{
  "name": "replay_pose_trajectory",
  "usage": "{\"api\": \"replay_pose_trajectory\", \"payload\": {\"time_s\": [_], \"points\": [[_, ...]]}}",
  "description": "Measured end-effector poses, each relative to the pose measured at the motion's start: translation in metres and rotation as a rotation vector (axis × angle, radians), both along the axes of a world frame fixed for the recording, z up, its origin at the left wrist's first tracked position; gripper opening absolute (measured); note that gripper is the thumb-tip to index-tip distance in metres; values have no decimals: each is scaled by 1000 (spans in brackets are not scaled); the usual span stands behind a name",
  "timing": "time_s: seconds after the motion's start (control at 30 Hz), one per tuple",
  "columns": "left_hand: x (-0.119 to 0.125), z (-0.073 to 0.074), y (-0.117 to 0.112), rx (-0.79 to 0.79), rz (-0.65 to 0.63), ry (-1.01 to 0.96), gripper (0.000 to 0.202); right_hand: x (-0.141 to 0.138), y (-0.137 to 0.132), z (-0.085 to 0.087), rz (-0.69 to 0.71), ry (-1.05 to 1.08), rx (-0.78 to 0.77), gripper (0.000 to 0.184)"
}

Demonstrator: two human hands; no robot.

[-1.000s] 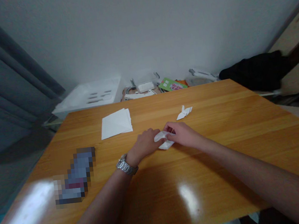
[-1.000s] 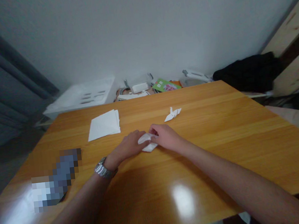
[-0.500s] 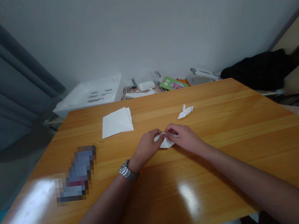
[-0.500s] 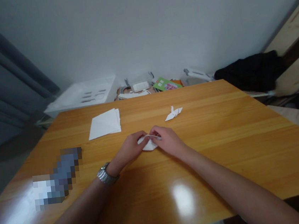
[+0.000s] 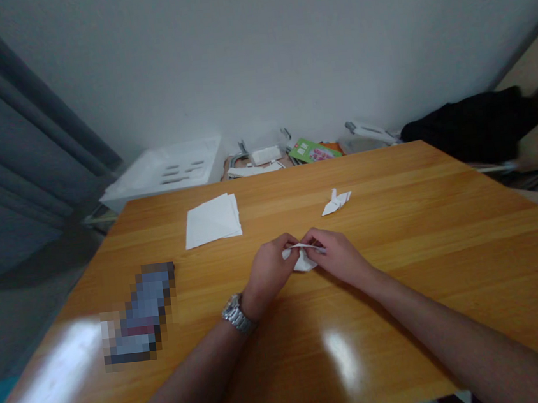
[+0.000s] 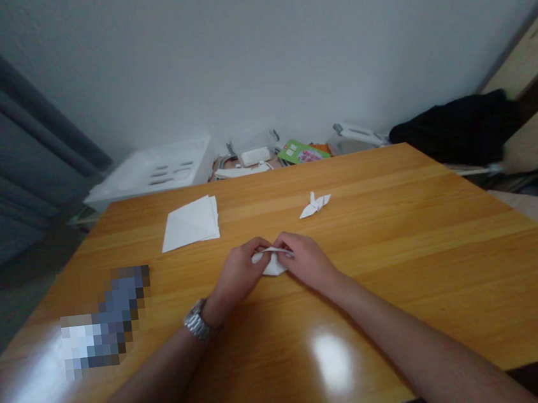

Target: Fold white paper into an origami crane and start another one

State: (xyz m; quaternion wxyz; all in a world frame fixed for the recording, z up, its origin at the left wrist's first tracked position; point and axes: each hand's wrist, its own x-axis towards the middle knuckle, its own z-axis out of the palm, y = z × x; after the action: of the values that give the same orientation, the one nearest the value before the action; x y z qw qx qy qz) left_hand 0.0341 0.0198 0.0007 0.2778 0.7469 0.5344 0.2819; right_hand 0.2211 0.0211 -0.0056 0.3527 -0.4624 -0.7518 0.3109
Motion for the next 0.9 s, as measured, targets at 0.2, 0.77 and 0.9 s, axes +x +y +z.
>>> {"api": "replay_pose_trajectory", "payload": {"time_s": [0.2, 0.77, 0.9], "points": [[-4, -7, 4, -59, -58, -147, 15, 3, 2, -5, 12, 107, -55, 18], [-11, -10, 13, -199, -187, -373, 24, 14, 8, -5, 88, 167, -108, 23], [-8, -8, 10, -130, -131, -290, 21, 14, 6, -3, 109, 133, -88, 18]]}}
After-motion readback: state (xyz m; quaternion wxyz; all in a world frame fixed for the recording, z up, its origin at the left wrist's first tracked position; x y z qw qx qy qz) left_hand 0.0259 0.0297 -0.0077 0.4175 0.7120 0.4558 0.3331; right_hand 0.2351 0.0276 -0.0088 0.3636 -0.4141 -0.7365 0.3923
